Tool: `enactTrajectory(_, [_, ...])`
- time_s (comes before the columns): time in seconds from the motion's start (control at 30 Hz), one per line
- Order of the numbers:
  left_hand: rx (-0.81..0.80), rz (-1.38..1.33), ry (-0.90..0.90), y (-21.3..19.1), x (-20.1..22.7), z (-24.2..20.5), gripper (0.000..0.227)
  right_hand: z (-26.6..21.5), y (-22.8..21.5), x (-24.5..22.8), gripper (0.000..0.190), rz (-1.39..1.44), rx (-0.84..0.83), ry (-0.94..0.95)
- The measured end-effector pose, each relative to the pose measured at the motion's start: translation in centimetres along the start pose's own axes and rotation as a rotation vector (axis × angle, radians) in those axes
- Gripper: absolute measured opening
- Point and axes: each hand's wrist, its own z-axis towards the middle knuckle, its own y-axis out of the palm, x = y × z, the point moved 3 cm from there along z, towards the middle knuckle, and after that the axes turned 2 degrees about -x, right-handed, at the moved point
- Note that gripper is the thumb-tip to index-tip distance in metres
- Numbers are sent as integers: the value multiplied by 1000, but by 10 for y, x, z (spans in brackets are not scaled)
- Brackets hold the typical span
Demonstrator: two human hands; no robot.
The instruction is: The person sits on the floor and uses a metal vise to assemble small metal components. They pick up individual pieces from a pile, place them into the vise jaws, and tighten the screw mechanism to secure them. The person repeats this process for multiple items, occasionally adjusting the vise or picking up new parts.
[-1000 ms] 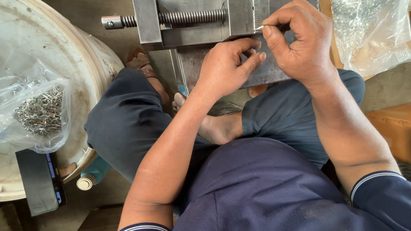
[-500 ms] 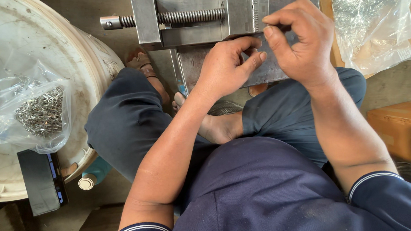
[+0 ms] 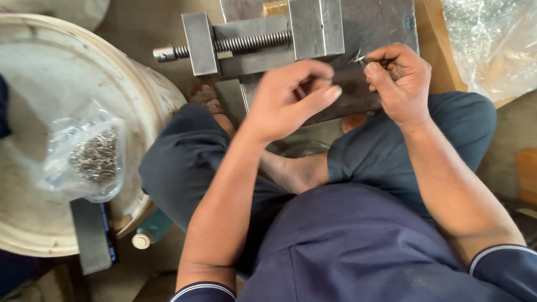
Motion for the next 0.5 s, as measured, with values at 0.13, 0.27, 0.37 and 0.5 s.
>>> enactTrajectory(0.13, [338, -373, 156, -84, 32, -46, 20, 2, -5, 0, 18, 151, -21, 48])
enactTrajectory(0.27, [874, 39, -34, -151, 27, -63, 24, 1, -10, 0, 18, 196, -53, 39])
enactTrajectory(0.37, [861, 76, -375, -162, 9, -50, 28, 3, -9, -1, 16, 189, -80, 29])
enactTrajectory(0.5, [851, -177, -417, -161, 0, -23, 37, 4, -10, -7, 13, 111, -98, -22])
